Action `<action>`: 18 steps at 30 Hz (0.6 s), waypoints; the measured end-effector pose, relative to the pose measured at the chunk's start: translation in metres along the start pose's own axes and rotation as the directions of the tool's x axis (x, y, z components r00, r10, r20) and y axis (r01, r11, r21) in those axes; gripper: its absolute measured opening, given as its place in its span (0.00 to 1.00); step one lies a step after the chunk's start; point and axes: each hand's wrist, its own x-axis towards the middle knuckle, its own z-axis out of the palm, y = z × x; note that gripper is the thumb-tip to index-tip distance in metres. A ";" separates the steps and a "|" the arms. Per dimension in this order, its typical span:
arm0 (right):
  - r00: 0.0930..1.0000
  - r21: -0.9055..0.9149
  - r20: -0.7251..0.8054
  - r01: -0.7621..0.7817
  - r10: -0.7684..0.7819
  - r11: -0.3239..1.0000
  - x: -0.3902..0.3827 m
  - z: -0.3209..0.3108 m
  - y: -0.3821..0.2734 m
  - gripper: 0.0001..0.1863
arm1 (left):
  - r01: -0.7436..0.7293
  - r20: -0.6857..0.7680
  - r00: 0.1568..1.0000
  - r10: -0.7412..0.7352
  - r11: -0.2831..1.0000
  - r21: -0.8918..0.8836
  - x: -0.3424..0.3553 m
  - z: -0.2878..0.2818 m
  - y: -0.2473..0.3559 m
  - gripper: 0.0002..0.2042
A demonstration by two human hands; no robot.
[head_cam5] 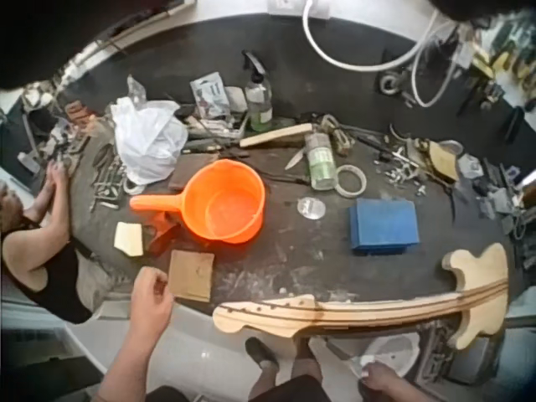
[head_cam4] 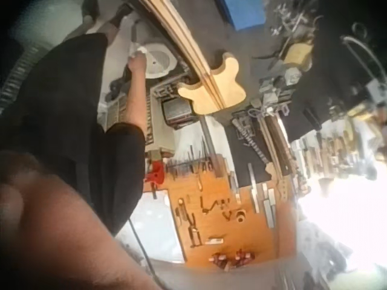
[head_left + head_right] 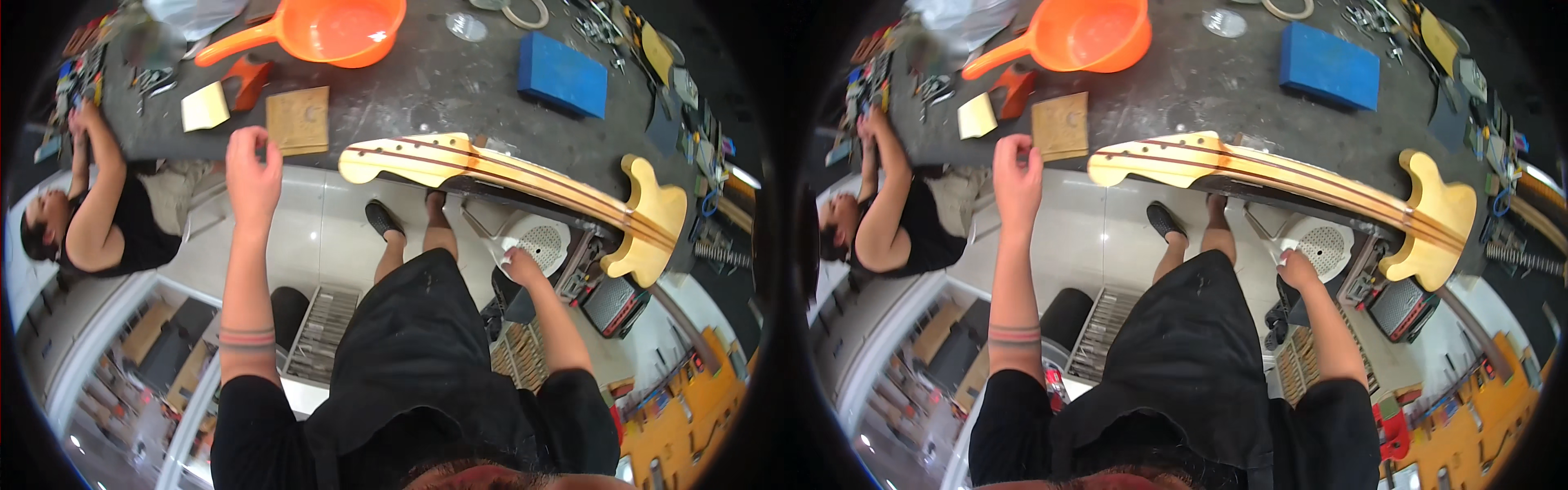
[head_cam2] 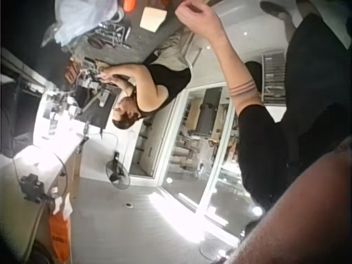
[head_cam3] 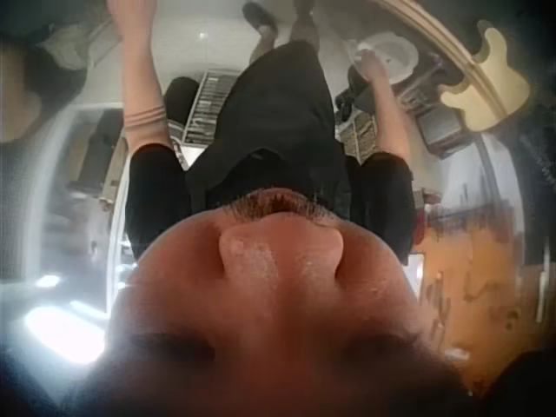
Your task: The person sands the back of a guitar neck and the headstock using a sanding block, then wipes the dust away with a white cloth.
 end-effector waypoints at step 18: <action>0.947 -0.543 -0.224 -0.316 0.229 0.778 0.259 0.133 0.050 0.24 | -0.220 -0.165 0.950 0.265 0.944 0.247 -0.045 0.014 0.009 0.16</action>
